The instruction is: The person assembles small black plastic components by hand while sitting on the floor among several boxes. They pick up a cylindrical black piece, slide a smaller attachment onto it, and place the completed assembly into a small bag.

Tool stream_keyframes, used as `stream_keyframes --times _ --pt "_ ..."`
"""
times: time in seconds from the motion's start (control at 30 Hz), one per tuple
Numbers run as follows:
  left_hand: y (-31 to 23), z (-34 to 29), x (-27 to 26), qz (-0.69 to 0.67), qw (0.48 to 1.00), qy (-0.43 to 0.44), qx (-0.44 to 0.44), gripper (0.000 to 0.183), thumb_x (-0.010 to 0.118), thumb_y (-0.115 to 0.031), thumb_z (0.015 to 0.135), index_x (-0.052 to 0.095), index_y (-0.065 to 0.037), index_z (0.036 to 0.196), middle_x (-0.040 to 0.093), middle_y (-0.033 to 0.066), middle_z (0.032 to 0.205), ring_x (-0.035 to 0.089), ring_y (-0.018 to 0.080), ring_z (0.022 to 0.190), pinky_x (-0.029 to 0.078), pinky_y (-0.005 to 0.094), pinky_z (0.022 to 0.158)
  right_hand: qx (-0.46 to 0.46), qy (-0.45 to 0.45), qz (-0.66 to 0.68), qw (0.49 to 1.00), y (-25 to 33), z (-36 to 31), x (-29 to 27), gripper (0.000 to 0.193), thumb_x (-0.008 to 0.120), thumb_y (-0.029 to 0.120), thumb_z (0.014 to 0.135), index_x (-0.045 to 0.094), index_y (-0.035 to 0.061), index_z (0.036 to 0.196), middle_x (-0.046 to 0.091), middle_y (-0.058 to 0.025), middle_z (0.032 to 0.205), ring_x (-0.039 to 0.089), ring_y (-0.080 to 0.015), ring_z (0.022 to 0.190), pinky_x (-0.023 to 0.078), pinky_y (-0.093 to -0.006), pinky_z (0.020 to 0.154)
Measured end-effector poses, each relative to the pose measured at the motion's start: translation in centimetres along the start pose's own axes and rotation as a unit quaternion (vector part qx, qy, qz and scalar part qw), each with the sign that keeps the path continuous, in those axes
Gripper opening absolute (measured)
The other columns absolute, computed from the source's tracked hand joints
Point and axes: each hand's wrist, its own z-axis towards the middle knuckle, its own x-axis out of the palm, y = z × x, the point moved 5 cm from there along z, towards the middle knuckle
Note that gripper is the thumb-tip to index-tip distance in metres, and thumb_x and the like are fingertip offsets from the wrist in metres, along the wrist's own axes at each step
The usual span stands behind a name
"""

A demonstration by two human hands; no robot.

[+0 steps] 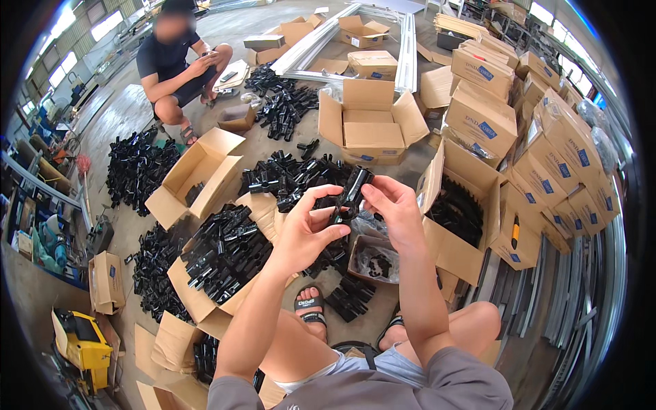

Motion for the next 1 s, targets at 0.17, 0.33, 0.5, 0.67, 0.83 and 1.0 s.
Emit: stream_keyframes --times 0.17,0.33,0.5,0.67,0.83,1.0 --pt "0.1 -0.2 -0.1 0.006 1.000 -0.006 -0.004 0.066 0.072 0.010 0.091 0.044 -0.009 0.148 0.070 0.0152 0.129 0.067 0.0134 0.112 0.057 0.0276 0.093 0.016 -0.013 0.071 0.997 -1.7 -0.2 -0.1 0.029 0.078 0.017 0.096 0.071 -0.0018 0.117 0.073 -0.0025 0.092 0.065 -0.0078 0.078 0.051 -0.0246 0.071" --pt "0.2 -0.1 0.3 0.025 1.000 -0.009 -0.004 0.067 0.074 0.011 0.090 0.046 -0.009 0.147 0.070 0.0132 0.128 0.066 0.0131 0.115 0.057 0.0287 0.094 0.011 -0.017 0.155 0.988 -2.3 -0.5 -0.6 0.024 0.073 0.013 0.099 0.070 -0.0013 0.118 0.073 -0.0050 0.097 0.068 -0.0115 0.081 0.054 -0.0277 0.074" --pt "0.3 -0.6 0.7 0.041 0.998 -0.051 -0.005 0.065 0.076 0.011 0.087 0.051 -0.008 0.144 0.069 0.0106 0.129 0.066 0.0126 0.117 0.057 0.0270 0.095 -0.003 -0.040 0.185 0.982 -2.7 -1.1 -0.6 0.019 0.070 0.009 0.101 0.070 -0.0005 0.117 0.074 -0.0056 0.100 0.069 -0.0129 0.083 0.056 -0.0292 0.076" --pt "0.1 -1.2 1.3 0.073 0.994 -0.073 -0.025 0.064 0.077 0.010 0.087 0.054 -0.009 0.144 0.069 0.0095 0.128 0.067 0.0121 0.114 0.056 0.0272 0.094 -0.001 -0.048 0.209 0.977 -3.4 -1.3 -0.9 0.018 0.069 0.009 0.101 0.070 0.0003 0.117 0.073 -0.0052 0.101 0.068 -0.0121 0.082 0.056 -0.0293 0.077" --pt "-0.6 -1.3 1.2 0.120 0.989 -0.082 -0.038 0.061 0.081 0.005 0.085 0.062 -0.014 0.139 0.074 0.0010 0.119 0.067 0.0101 0.110 0.055 0.0270 0.092 0.011 -0.067 0.196 0.978 -3.7 -1.4 -1.2 0.018 0.068 0.011 0.103 0.070 0.0002 0.117 0.073 -0.0055 0.101 0.067 -0.0114 0.084 0.056 -0.0288 0.079" --pt "-0.4 -1.5 0.6 0.150 0.983 -0.098 -0.028 0.060 0.084 0.000 0.084 0.063 -0.017 0.138 0.074 0.0022 0.120 0.069 0.0146 0.114 0.055 0.0296 0.094 0.011 -0.075 0.187 0.979 -3.9 -1.5 -1.1 0.018 0.068 0.011 0.102 0.070 0.0001 0.117 0.073 -0.0065 0.101 0.067 -0.0118 0.085 0.056 -0.0291 0.080"
